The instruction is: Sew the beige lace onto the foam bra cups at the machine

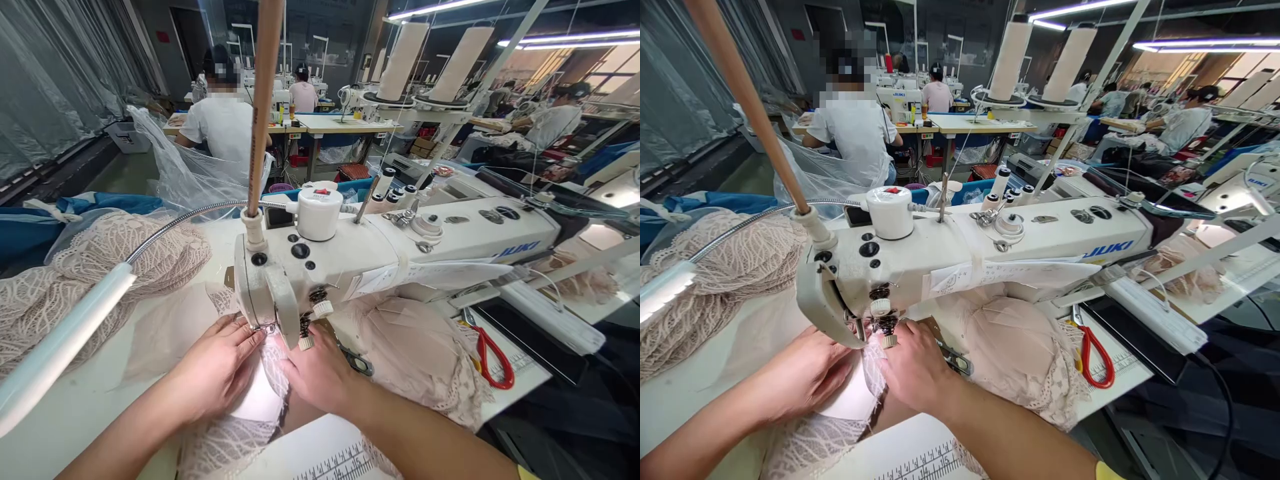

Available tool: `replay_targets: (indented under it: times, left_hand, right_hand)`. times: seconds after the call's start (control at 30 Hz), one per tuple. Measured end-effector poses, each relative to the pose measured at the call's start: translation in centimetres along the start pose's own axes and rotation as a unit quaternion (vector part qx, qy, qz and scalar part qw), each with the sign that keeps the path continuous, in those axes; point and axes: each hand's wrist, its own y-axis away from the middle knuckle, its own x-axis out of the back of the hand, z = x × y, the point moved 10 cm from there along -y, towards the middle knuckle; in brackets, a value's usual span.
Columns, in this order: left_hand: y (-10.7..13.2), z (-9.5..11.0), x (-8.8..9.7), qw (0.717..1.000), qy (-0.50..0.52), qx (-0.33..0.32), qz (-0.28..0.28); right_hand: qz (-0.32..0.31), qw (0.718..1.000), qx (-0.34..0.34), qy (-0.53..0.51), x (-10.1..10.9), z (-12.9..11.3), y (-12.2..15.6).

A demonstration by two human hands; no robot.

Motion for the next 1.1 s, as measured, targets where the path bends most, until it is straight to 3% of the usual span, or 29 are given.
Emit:
replay_targets:
  times: [0.13, 0.3, 0.57, 0.83, 1.1]
  left_hand:
    - [0.7, 0.6, 0.7, 0.998, -0.045, -0.015, 0.051]
    - [1.0, 2.2, 0.5, 0.995, -0.012, -0.036, 0.092]
    - [0.8, 2.1, 0.2, 0.994, -0.015, -0.036, 0.102]
    - [1.0, 2.2, 0.6, 0.991, -0.002, -0.036, 0.128]
    - [1.0, 1.9, 0.1, 0.993, 0.018, -0.03, 0.113]
  right_hand:
    - [0.041, 0.999, 0.009, -0.029, 0.9, 0.4, 0.2]
    - [0.073, 0.996, 0.032, -0.05, 1.8, 0.1, 0.4]
    - [-0.016, 0.998, 0.066, -0.007, 0.2, -0.8, 0.6]
    - [-0.051, 0.994, 0.099, 0.014, -0.1, -1.7, 0.5]
    - [-0.062, 0.994, 0.092, 0.011, -0.2, -1.7, 0.6]
